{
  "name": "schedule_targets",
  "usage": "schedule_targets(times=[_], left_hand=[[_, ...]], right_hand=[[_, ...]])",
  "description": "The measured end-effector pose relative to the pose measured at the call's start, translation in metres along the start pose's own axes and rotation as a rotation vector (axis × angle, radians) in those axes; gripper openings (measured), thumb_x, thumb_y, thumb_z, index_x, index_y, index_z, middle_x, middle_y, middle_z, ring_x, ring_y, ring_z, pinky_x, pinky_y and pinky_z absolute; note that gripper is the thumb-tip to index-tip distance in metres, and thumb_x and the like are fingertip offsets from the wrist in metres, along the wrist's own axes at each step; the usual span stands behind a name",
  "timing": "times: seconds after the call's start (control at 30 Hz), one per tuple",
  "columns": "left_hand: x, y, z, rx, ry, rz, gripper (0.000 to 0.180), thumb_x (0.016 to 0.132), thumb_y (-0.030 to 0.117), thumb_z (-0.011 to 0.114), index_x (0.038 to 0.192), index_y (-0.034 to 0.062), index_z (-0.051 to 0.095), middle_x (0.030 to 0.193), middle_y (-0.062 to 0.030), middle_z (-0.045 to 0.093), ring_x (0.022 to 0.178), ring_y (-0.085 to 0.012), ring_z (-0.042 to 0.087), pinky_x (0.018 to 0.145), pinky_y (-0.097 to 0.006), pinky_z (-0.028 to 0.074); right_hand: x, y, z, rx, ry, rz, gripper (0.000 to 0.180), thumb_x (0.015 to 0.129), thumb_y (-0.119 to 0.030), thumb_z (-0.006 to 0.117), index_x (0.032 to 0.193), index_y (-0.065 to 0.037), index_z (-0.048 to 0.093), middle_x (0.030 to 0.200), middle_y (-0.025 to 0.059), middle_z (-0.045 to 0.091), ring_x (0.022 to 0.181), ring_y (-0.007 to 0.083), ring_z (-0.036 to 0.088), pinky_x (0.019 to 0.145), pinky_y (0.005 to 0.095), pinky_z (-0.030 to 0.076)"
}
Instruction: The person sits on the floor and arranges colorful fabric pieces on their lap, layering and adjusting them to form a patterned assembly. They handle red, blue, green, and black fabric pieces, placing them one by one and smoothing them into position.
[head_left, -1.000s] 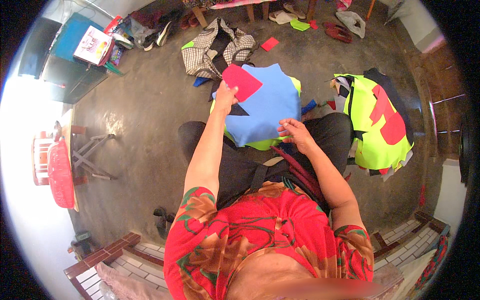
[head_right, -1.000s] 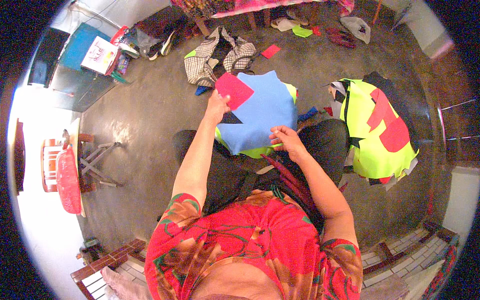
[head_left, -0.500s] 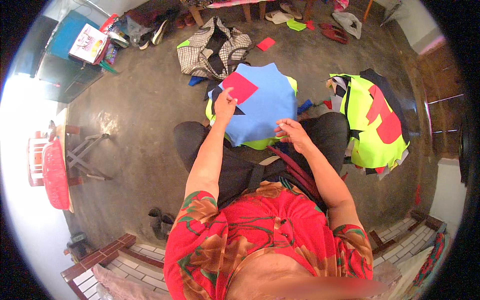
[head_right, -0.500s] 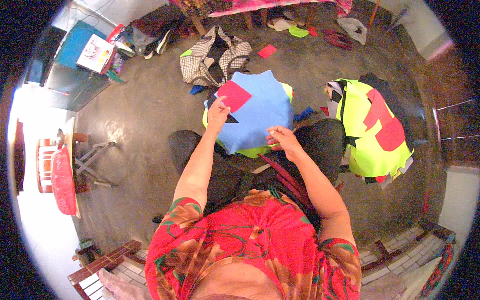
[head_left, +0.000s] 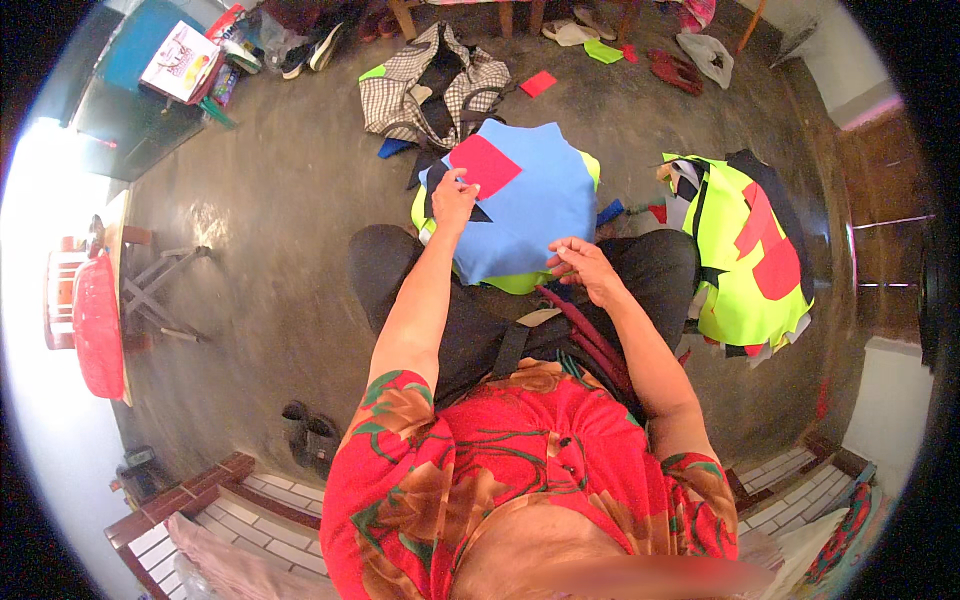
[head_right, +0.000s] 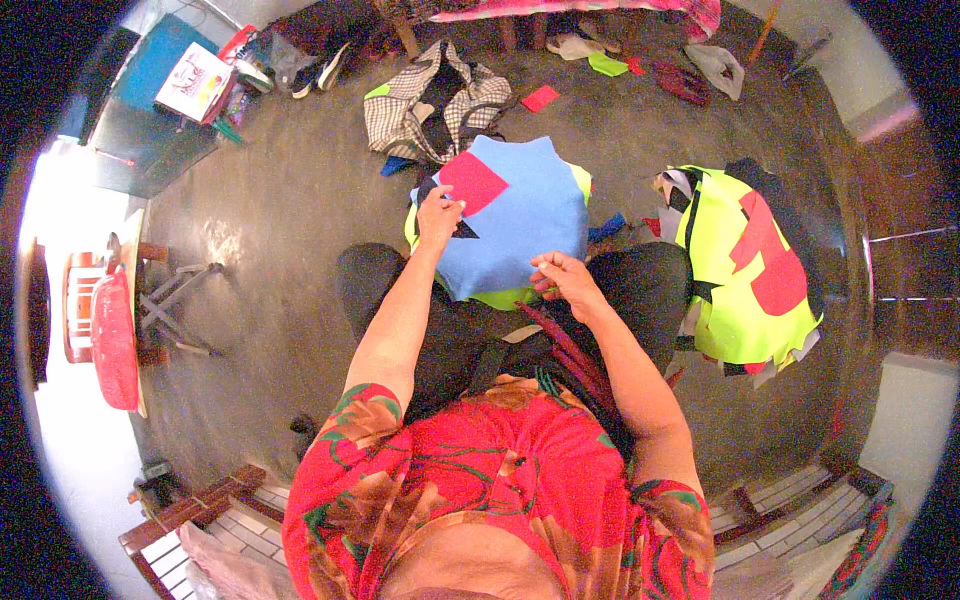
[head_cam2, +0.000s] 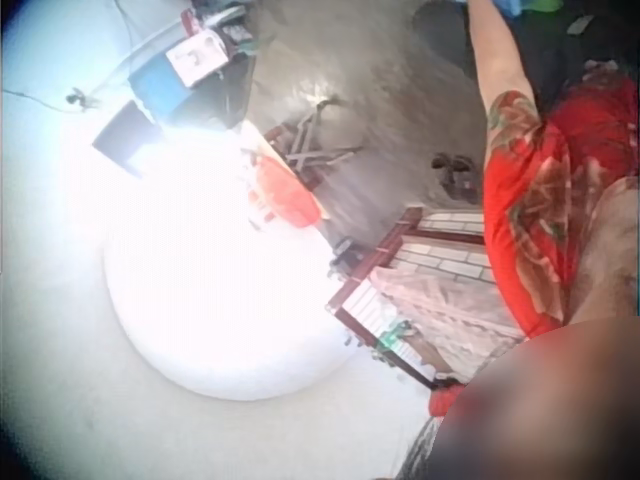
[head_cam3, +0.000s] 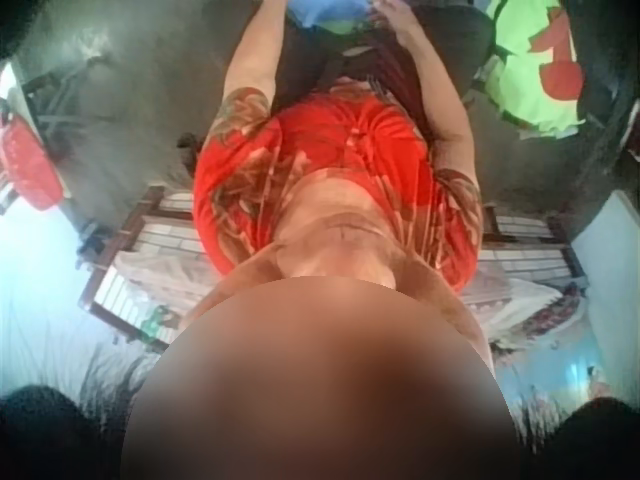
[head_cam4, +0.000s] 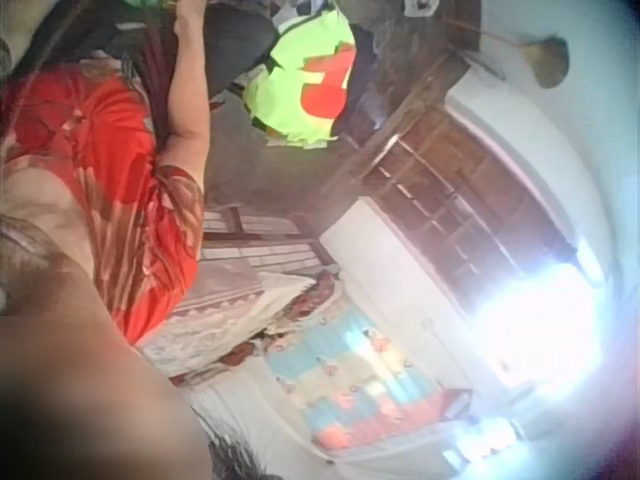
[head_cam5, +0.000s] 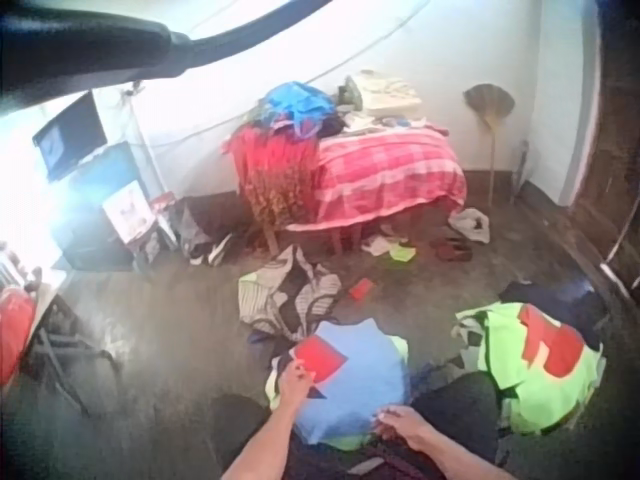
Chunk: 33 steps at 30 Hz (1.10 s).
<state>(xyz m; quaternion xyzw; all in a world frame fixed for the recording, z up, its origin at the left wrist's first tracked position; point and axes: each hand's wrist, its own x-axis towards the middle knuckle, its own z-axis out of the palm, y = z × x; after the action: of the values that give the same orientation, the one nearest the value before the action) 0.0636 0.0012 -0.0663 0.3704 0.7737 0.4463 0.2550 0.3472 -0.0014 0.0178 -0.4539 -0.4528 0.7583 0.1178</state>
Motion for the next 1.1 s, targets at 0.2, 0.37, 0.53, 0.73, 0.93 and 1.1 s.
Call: schedule_targets(times=[0.2,0.37,0.53,0.73,0.93,1.1], left_hand=[[0.001,0.009,0.006,0.195,0.100,-0.004,0.029,0.071,0.015,0.070,0.099,0.0111,0.062,0.074,-0.0058,0.068,0.066,-0.0191,0.064,0.063,-0.035,0.050],[-0.002,0.014,0.005,0.207,0.147,-0.008,0.022,0.069,0.014,0.068,0.091,0.0143,0.066,0.074,-0.0049,0.068,0.074,-0.0243,0.065,0.068,-0.038,0.050],[0.008,-0.006,0.010,0.215,0.154,0.029,0.024,0.068,0.015,0.065,0.092,0.0150,0.066,0.080,-0.0053,0.068,0.076,-0.0231,0.065,0.068,-0.036,0.050],[0.018,-0.046,0.008,-0.213,0.071,0.011,0.027,0.071,0.007,0.061,0.097,0.0034,0.066,0.083,-0.0098,0.067,0.070,-0.0191,0.063,0.066,-0.031,0.050],[0.012,-0.023,-0.001,0.110,-0.044,0.001,0.026,0.072,0.008,0.061,0.097,0.0071,0.066,0.077,-0.0109,0.063,0.061,-0.0222,0.059,0.054,-0.035,0.050],[-0.004,-0.003,-0.004,0.583,0.020,0.295,0.025,0.073,0.016,0.064,0.097,0.0111,0.066,0.090,-0.0154,0.060,0.081,-0.0330,0.060,0.073,-0.042,0.048]], right_hand=[[0.001,0.002,-0.003,-0.011,0.001,0.004,0.023,0.091,-0.026,0.053,0.106,-0.009,0.057,0.092,0.0040,0.061,0.078,0.0118,0.057,0.067,0.0258,0.046],[0.005,0.006,-0.005,0.000,0.001,0.012,0.025,0.090,-0.026,0.054,0.106,-0.008,0.058,0.092,0.0053,0.061,0.078,0.0132,0.057,0.067,0.0275,0.046],[0.001,0.007,-0.004,-0.008,0.005,-0.005,0.025,0.090,-0.026,0.055,0.107,-0.008,0.058,0.092,0.0051,0.062,0.078,0.0129,0.057,0.067,0.0276,0.047],[0.016,0.021,-0.007,0.007,-0.023,-0.080,0.028,0.088,-0.031,0.056,0.105,-0.008,0.060,0.089,0.0062,0.062,0.075,0.0153,0.058,0.063,0.0295,0.047],[0.007,0.012,-0.004,0.060,-0.014,-0.097,0.024,0.088,-0.028,0.055,0.103,-0.009,0.059,0.087,0.0055,0.061,0.074,0.0158,0.058,0.064,0.0300,0.048],[-0.017,-0.007,-0.009,0.113,-0.013,-0.257,0.025,0.089,-0.027,0.056,0.105,-0.008,0.058,0.091,0.0048,0.062,0.079,0.0135,0.058,0.067,0.0278,0.047]])
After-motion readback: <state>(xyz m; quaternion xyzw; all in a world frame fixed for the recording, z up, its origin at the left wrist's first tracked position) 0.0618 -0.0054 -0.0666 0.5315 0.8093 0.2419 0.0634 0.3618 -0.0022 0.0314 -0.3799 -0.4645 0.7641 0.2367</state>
